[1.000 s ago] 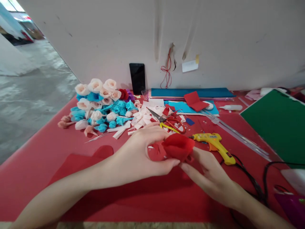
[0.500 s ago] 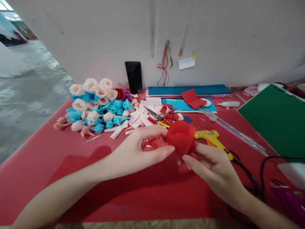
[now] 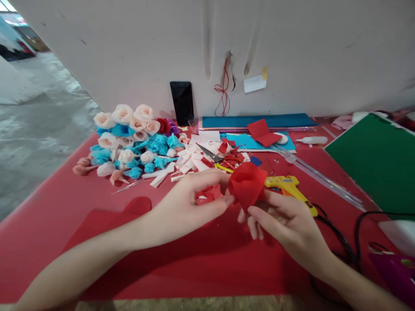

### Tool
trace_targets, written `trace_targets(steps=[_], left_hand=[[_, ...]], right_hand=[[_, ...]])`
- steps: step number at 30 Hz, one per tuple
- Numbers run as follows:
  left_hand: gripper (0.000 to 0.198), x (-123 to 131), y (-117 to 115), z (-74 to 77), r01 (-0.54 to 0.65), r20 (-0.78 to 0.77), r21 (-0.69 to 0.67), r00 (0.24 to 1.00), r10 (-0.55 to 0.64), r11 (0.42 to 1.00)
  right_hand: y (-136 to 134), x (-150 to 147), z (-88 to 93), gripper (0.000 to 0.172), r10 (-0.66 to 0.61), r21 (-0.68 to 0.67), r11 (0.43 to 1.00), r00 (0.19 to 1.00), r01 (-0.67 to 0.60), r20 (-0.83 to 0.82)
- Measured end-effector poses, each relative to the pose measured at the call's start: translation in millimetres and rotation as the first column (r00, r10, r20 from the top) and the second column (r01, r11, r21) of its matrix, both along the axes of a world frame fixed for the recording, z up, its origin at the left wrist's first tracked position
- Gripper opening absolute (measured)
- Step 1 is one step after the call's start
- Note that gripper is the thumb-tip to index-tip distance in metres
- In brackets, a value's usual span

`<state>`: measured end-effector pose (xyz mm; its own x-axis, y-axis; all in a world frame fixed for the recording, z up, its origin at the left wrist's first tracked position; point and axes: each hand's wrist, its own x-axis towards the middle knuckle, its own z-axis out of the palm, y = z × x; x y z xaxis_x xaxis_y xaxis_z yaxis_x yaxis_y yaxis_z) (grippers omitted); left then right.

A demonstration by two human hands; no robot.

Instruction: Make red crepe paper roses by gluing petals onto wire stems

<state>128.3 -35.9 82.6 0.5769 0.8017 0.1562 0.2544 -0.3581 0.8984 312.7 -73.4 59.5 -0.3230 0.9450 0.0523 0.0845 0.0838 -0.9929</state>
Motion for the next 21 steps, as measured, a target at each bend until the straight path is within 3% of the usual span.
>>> trace_targets(steps=[7,13,21], left_hand=[[0.024,-3.2,-0.1,1.5,0.025,0.037,0.029,0.999,-0.026,0.999],[0.027,-3.3,-1.4,2.5,0.028,0.035,0.056,0.999,-0.030,0.998],[0.024,-3.1,-0.8,3.4,0.057,0.048,0.040,0.997,-0.059,0.998]], right_hand=[[-2.1,0.1,0.8,0.011,0.022,0.035,0.999,0.998,-0.023,0.050],[-2.9,1.6,-1.4,0.012,0.012,0.122,0.992,0.992,-0.028,0.126],[-2.2,4.5,-1.2,0.012,0.084,0.111,0.989,0.989,-0.098,0.123]])
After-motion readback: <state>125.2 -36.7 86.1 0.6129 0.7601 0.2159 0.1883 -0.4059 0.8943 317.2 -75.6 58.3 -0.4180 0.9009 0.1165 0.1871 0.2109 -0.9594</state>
